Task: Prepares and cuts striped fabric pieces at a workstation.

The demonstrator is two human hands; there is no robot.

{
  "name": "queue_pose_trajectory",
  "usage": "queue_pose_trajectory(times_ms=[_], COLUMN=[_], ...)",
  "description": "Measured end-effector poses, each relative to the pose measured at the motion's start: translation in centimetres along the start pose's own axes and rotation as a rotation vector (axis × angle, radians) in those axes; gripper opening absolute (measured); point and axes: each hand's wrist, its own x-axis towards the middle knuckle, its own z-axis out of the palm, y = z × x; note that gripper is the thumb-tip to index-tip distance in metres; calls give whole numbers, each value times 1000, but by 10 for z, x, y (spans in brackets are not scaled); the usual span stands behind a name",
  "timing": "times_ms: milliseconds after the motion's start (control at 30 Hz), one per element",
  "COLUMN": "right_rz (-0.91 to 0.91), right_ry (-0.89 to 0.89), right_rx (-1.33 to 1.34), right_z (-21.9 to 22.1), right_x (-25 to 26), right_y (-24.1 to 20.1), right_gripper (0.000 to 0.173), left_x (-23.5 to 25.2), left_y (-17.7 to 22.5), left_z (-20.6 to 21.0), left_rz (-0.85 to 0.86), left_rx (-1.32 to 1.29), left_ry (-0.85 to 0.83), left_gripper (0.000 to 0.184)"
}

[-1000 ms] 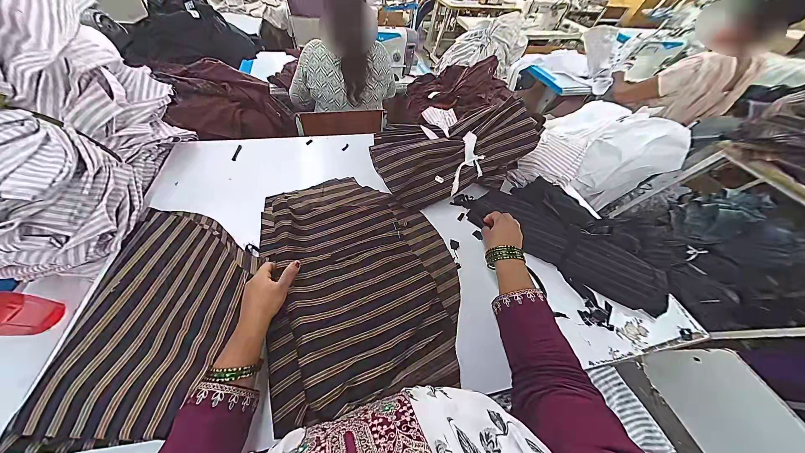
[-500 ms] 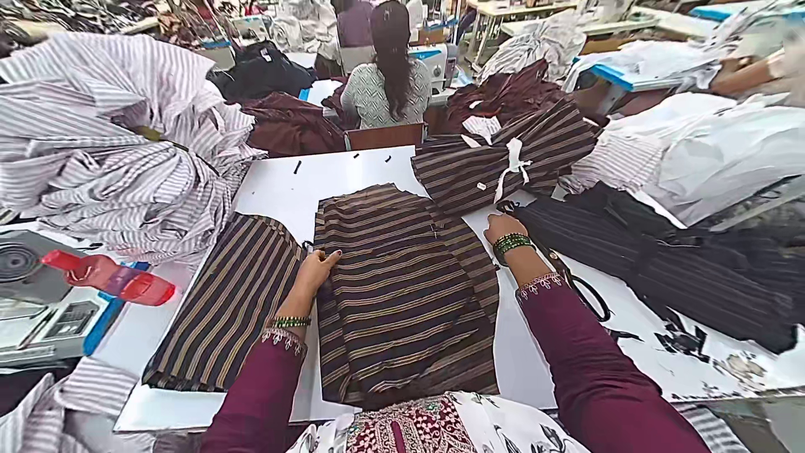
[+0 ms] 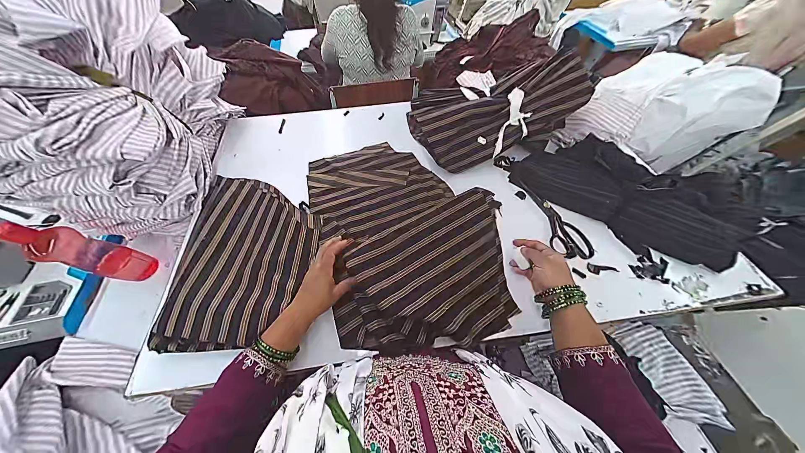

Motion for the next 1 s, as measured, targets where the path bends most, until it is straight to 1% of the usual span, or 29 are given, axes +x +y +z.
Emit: queue_pose_trajectory(times_ms=[33,67,100,133,167,200,233,267,300,333,367,400,433,500,533,567,600,633,667,733,767,800,833,867,900,1000], right_rz=[-41,-83,-114,-129,-136,-138,-140,-144,-151,-155,-154,-154,-157,-162,-163,-158,-158,-165,-178,-204,-213,-215,-218,-228,-249,-277], right_ry=[48,89,115,130,141,153,167,181,191,201,207,212,215,210,210,208,211,213,207,192,196,202,205,207,208,207], right_rx=[48,79,90,86,83,86,93,104,116,127,136,141,139,113,99,89,90,90,82,37,6,-25,-44,-44,-24,35], right_z=[2,3,4,4,5,6,6,7,8,9,9,10,10,9,9,8,8,8,7,7,8,9,10,11,11,11], right_x=[-4,-6,-7,-6,-5,-4,-5,-6,-7,-8,-9,-10,-10,-8,-8,-7,-7,-7,-8,-9,-10,-11,-12,-13,-13,-13], right_y=[7,12,16,16,16,15,14,14,14,15,15,15,16,17,17,17,16,16,16,20,21,21,21,19,18,22], right_gripper=[25,24,24,25,25,25,25,24,23,22,22,22,22,23,23,23,23,24,24,27,29,30,32,32,32,27], left_x=[4,8,10,13,14,15,16,15,16,17,20,22,24,31,34,37,39,44,54,81,94,106,114,117,114,79], left_y=[3,6,11,15,20,24,28,29,27,25,22,20,17,17,22,28,33,40,45,44,38,32,32,40,50,69], left_z=[-1,-3,-3,-3,-2,1,5,10,15,19,18,10,-4,-42,-58,-66,-68,-64,-55,-28,-14,-3,0,-6,-18,-71], left_rz=[-61,-70,-44,17,112,245,376,493,591,641,624,551,446,233,151,125,154,177,164,11,-79,-142,-168,-158,-135,-96], left_rx=[-11,0,47,129,216,278,318,333,303,220,117,29,-5,76,121,135,121,101,100,147,174,177,156,120,66,-151], left_ry=[10,16,4,-18,-34,-34,-44,-54,-56,-54,-74,-129,-234,-583,-744,-817,-789,-715,-620,-466,-431,-430,-454,-469,-446,-209], left_gripper=[68,62,60,65,75,80,77,63,42,28,29,32,33,31,41,54,60,61,59,58,56,51,44,37,34,26])
